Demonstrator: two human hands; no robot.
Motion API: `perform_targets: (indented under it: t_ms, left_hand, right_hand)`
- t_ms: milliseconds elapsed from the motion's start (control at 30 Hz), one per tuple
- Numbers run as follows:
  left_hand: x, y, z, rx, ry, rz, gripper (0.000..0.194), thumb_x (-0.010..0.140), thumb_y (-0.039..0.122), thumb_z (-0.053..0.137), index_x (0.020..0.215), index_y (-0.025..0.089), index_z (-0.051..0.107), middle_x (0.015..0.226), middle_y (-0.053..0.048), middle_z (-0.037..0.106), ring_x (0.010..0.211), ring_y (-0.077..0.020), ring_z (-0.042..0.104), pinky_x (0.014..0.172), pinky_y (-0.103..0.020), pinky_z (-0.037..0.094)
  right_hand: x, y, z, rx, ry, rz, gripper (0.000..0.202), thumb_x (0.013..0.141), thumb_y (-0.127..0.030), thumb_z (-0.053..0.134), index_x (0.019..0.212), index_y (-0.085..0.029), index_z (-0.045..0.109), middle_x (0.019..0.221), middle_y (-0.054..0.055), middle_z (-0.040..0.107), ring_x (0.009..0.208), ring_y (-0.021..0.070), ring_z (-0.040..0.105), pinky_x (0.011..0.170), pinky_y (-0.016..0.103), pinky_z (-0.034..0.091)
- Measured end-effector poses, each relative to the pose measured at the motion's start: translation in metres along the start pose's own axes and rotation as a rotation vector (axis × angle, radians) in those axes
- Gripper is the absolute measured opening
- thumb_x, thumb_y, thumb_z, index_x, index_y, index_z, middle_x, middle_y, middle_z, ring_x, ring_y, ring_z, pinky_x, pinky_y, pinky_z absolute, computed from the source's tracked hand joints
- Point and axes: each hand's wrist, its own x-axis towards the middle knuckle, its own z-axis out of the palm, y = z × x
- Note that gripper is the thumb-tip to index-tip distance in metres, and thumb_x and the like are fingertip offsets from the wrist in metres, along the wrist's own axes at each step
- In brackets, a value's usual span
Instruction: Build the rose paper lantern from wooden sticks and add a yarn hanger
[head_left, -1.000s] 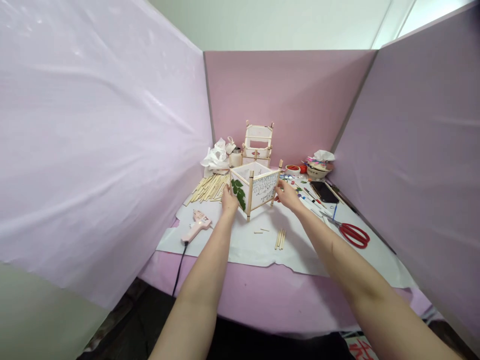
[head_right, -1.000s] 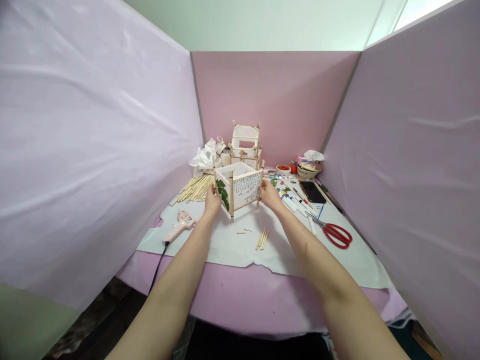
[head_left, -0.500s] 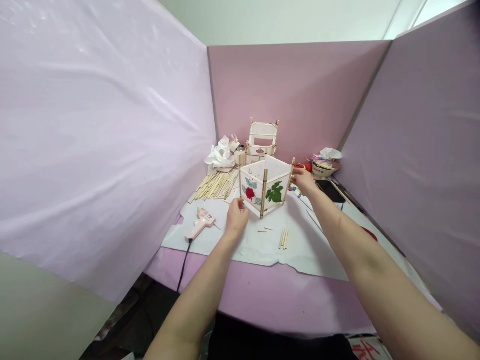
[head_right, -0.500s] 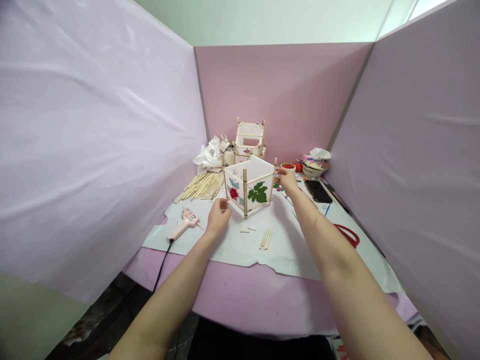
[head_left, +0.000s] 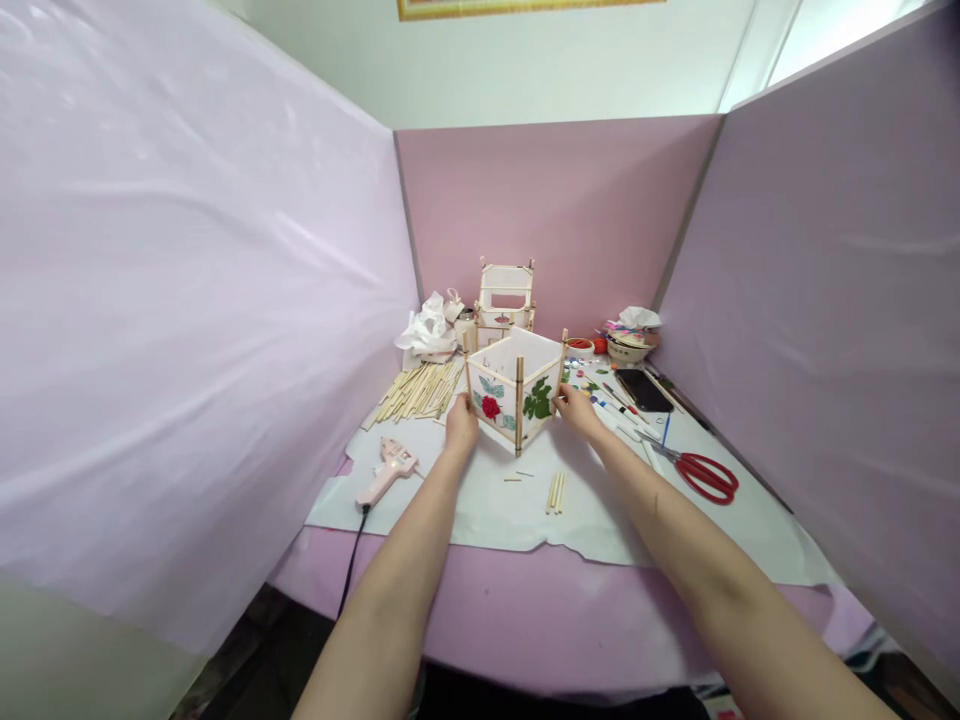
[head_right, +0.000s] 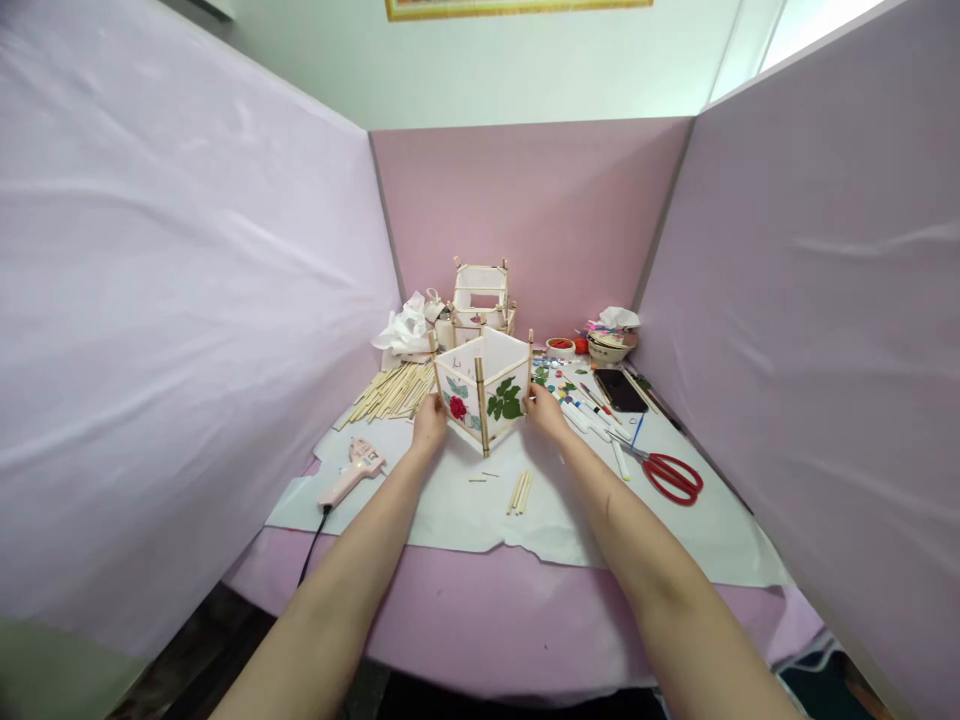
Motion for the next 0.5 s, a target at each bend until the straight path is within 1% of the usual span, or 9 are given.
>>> perform_targets:
  t_ms: [67, 100, 167, 267, 367, 500]
  left_hand:
    - [-0.011, 0.001, -0.002, 0.035, -0.012, 0.026, 0.02, 0.082, 0.012, 0.046, 0.095, 0.017, 0.06, 0.095, -0.009, 0.068, 0.09, -0.0218, 0.06, 0.082, -0.034, 0.044]
    - [-0.018, 0.002, -0.003, 0.048, -0.023, 0.043, 0.017, 0.082, 0.013, 0.047, 0.092, 0.017, 0.06, 0.091, -0.008, 0.068, 0.087, -0.0214, 0.06, 0.08, -0.033, 0.044]
    - [-0.032, 0.003, -0.005, 0.076, -0.04, 0.082, 0.015, 0.082, 0.015, 0.048, 0.089, 0.018, 0.06, 0.089, -0.006, 0.067, 0.084, -0.0204, 0.059, 0.077, -0.031, 0.043]
    - [-0.047, 0.003, -0.008, 0.106, -0.041, 0.108, 0.016, 0.084, 0.016, 0.046, 0.093, 0.018, 0.059, 0.091, -0.007, 0.067, 0.084, -0.0198, 0.059, 0.074, -0.03, 0.042]
    - [-0.053, 0.002, -0.009, 0.075, -0.052, 0.102, 0.018, 0.084, 0.017, 0.047, 0.098, 0.018, 0.057, 0.097, -0.008, 0.066, 0.087, -0.0198, 0.059, 0.076, -0.03, 0.043]
    - [-0.055, 0.001, -0.009, 0.063, -0.086, 0.098, 0.02, 0.082, 0.015, 0.048, 0.099, 0.018, 0.057, 0.1, -0.007, 0.065, 0.089, -0.0194, 0.059, 0.079, -0.031, 0.043]
  right_hand:
    - [0.008, 0.007, 0.003, -0.006, 0.026, 0.005, 0.015, 0.073, -0.017, 0.048, 0.078, -0.017, 0.062, 0.077, 0.006, 0.067, 0.075, 0.021, 0.059, 0.076, 0.033, 0.045]
    - [0.012, 0.011, 0.004, -0.005, 0.034, 0.002, 0.015, 0.073, -0.018, 0.047, 0.077, -0.017, 0.062, 0.076, 0.005, 0.066, 0.075, 0.0212, 0.059, 0.076, 0.033, 0.045]
    - [0.019, 0.019, 0.006, 0.01, 0.041, -0.008, 0.018, 0.075, -0.019, 0.045, 0.079, -0.018, 0.063, 0.079, 0.005, 0.067, 0.076, 0.0209, 0.059, 0.076, 0.032, 0.044]
    - [0.025, 0.026, 0.01, 0.037, 0.031, -0.013, 0.022, 0.076, -0.02, 0.042, 0.081, -0.018, 0.064, 0.081, 0.005, 0.068, 0.076, 0.02, 0.059, 0.074, 0.031, 0.044]
    - [0.022, 0.028, 0.013, 0.067, 0.011, -0.016, 0.024, 0.076, -0.021, 0.041, 0.081, -0.017, 0.064, 0.082, 0.005, 0.069, 0.075, 0.0198, 0.059, 0.073, 0.03, 0.045]
    - [0.014, 0.028, 0.015, 0.089, 0.004, -0.016, 0.025, 0.077, -0.02, 0.041, 0.083, -0.016, 0.065, 0.087, 0.006, 0.07, 0.079, 0.0197, 0.06, 0.077, 0.03, 0.045]
